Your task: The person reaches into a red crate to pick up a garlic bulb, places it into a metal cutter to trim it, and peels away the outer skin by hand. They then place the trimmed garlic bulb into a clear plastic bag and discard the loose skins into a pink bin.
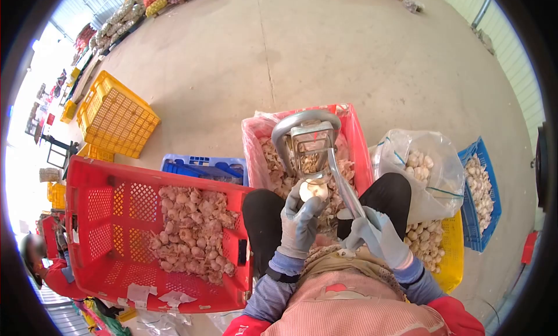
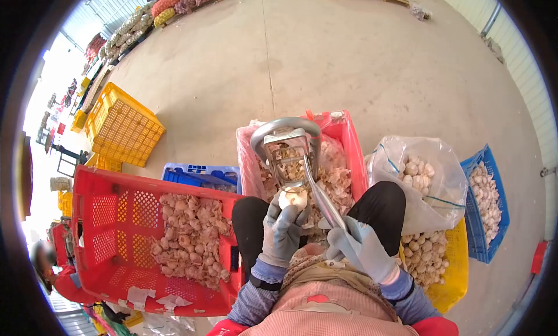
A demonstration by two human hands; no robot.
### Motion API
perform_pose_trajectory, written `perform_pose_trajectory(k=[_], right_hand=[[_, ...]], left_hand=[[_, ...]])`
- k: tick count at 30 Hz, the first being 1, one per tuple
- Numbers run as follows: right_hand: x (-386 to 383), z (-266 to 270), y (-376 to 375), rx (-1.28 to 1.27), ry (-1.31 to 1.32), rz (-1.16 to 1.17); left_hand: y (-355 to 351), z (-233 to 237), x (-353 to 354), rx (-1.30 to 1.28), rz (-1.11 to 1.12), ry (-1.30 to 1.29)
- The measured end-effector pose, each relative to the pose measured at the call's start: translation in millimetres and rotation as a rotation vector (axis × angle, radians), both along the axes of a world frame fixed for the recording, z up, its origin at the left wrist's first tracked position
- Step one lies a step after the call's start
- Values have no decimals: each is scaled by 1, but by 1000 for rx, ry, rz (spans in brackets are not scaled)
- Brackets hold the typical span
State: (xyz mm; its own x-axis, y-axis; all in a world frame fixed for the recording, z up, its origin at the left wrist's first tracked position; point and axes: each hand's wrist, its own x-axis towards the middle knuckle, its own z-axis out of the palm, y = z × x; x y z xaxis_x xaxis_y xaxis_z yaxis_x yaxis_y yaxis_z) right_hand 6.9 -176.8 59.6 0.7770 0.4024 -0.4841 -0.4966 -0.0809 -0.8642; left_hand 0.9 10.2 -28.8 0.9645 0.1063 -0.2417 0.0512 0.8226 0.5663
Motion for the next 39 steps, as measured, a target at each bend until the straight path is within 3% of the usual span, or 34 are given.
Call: perform_pose_trajectory(k=[6, 8, 11, 14, 17, 18, 21, 22, 25, 29, 30, 31, 32, 33, 35, 37, 38, 39], right_hand=[[-6, 15, 14, -246, -136, -35], [-2, -28, 13, -375, -236, -19], [23, -108, 6, -581, -778, 27], [27, -85, 15, -771, -792, 87], [13, -33, 16, -640, -1182, -52], [3, -21, 14, -544, -1008, -56], [-7, -32, 16, -355, -948, -31], [-15, -37, 23, -221, -769, -134], [-23, -26, 27, -379, -868, -133], [-25, -46, 13, 97, -136, -361], [-23, -32, 8, -15, -138, -347], [-22, -33, 0, 83, 4, -346], [-21, -37, -10, 182, 145, -343], [-22, -41, -14, 283, 289, -337], [-26, -48, -12, 279, 314, -346], [-32, -33, -2, 259, 316, -308], [-35, -63, -6, 144, 144, -234], [-38, -60, -5, 31, -19, -149]], left_hand=[[1, 3, 4, -53, -28, 88], [0, -9, 3, -64, -31, 70], [-2, -8, 9, -146, -57, -46], [5, -4, 3, -152, -98, -69], [14, 5, -14, -5, -178, 55], [12, 4, -22, 95, -179, 65], [-2, -1, -38, 261, -207, 22], [-11, -5, -39, 292, -216, -12], [-31, -8, -40, 354, -216, -23], [-25, 15, -54, 355, -325, 34], [-15, 15, -60, 416, -383, 37], [-6, 18, -65, 478, -441, 38], [-1, 25, -70, 684, -432, 41], [2, 20, -65, 951, -247, -161], [7, 18, -69, 1265, -106, -222], [-4, 29, -69, 956, -225, -152], [-12, 30, -68, 799, -278, -116], [-17, 28, -61, 966, -315, -161]])
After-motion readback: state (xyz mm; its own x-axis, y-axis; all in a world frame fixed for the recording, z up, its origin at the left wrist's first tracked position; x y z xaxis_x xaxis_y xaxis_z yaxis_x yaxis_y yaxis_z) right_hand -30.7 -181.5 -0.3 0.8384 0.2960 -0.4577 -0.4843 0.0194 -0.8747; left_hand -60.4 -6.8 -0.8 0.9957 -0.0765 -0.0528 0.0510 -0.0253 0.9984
